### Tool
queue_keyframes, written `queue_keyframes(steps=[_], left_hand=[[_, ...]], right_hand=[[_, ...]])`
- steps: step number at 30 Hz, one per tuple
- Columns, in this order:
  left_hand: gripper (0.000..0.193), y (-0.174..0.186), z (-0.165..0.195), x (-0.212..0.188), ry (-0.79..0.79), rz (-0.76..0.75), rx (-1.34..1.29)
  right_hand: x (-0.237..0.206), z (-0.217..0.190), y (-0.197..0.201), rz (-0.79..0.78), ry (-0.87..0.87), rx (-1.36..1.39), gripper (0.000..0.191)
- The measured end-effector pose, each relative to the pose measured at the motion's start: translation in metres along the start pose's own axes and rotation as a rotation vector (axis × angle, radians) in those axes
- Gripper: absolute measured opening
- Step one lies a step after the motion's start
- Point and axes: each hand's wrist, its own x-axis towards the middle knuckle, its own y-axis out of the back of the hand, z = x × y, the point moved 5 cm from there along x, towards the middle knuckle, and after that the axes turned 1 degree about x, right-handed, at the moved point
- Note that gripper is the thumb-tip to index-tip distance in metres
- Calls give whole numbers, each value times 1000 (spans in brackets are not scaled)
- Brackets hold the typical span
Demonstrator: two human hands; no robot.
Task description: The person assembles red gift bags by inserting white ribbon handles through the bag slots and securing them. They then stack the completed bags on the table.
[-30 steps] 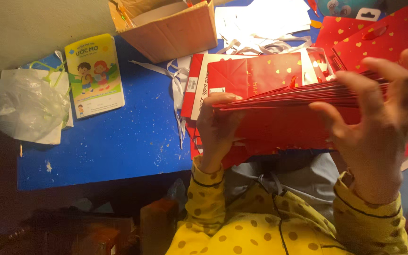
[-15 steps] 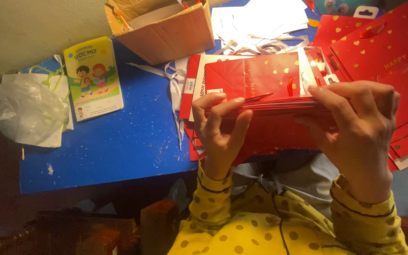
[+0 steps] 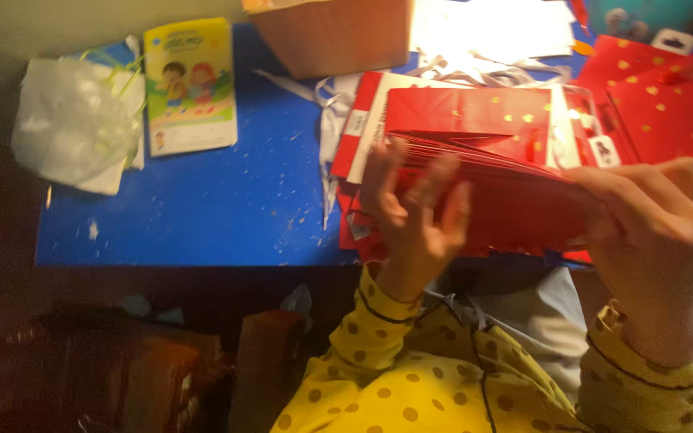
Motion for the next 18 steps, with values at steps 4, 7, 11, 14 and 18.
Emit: queue_keyframes(steps=[4, 7, 11, 14, 18], left_hand=[[38, 4, 18, -17, -141, 130, 33], [39, 12, 23, -28, -157, 186, 102], [34, 20, 10, -25, -20, 90, 7], [44, 37, -4, -20, 126, 54, -50], [51, 62, -26, -15, 264, 30, 80]], right_hand=[[-9, 0, -5, 2, -47, 205, 23], [-4, 1, -24, 80, -94, 404, 19], [15, -6, -71, 187, -250, 761, 16], [35, -34, -147, 47, -478, 1480, 14], [0, -87, -230, -384, -921, 1575, 12]])
